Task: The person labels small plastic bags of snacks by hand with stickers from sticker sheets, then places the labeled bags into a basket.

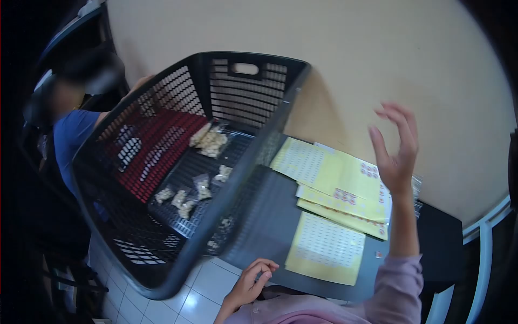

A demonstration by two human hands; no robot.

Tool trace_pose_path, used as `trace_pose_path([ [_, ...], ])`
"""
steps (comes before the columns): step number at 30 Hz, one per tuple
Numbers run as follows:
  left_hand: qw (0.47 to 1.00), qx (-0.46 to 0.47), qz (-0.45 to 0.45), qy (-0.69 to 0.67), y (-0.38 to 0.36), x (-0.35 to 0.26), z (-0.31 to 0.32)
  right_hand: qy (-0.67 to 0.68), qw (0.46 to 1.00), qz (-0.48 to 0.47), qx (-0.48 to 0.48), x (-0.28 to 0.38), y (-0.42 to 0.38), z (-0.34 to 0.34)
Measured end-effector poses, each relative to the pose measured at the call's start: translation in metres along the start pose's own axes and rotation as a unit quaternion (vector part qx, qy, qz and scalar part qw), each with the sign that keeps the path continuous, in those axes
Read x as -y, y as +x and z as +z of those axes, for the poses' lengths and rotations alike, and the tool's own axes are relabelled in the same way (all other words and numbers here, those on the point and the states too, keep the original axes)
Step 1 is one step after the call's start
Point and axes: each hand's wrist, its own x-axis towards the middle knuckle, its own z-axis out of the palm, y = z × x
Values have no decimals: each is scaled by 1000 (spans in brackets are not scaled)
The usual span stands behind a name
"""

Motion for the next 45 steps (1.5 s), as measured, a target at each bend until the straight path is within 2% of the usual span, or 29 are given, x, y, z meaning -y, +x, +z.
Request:
trace_pose_path([
  [1,1000,-5,0,3,-10,3,-14,38,998,-47,16,17,28,19],
  [3,996,-60,-67,-6,-27,8,-37,87,984,-137,74,45,77,60],
  [4,995,-73,-55,41,-35,20,-50,63,977,-179,101,58,97,82],
  [5,988,-69,-120,70,-35,-1,-58,39,967,-219,127,70,114,102],
  [6,985,-36,-63,159,-48,34,-76,15,956,-250,152,79,129,124],
  [7,984,-40,-65,161,-25,-11,-91,-9,944,-278,177,86,141,147],
  [9,981,-45,-73,171,-18,-28,-108,-68,917,-315,234,100,157,190],
  [11,979,-51,-79,179,-12,-37,-120,-152,856,-367,331,111,168,228],
  [12,978,-53,-82,182,-13,-32,-126,-180,832,-368,375,120,172,243],
  [13,978,-56,-85,184,-24,0,-133,-208,805,-366,418,127,178,256],
  [14,977,-58,-89,183,-40,33,-129,-206,803,-370,420,130,190,272],
  [16,978,-63,-102,173,-39,31,-127,-158,805,-185,540,125,218,306],
  [17,977,-67,-108,169,-37,28,-125,-157,801,-192,545,116,227,326],
  [19,975,-80,-113,173,-29,24,-131,-93,857,21,506,98,236,372],
  [20,973,-85,-118,178,-27,23,-136,-48,865,108,488,93,226,392],
  [21,971,-89,-125,182,-27,23,-141,-2,862,196,468,88,209,411],
  [23,967,-94,-139,190,-29,24,-150,48,829,296,471,69,163,449],
  [24,966,-98,-142,193,-28,24,-155,68,837,300,452,49,131,477],
  [25,964,-103,-145,195,-27,25,-159,54,819,301,485,33,103,497],
  [27,961,-112,-156,198,-26,27,-165,13,764,382,519,36,66,478],
  [29,958,-119,-173,197,-31,30,-170,-15,716,478,509,14,4,520],
  [34,957,-114,-206,171,-42,41,-157,-41,671,557,487,53,-23,493],
  [41,955,-91,-228,166,-44,51,-149,-69,597,700,385,105,-16,453],
  [43,954,-87,-234,163,-44,54,-145,-76,580,726,361,72,-59,496],
  [44,954,-85,-238,162,-44,55,-145,13,581,740,338,50,-91,525],
  [45,953,-84,-241,161,-44,56,-144,102,578,748,311,48,-94,524],
])
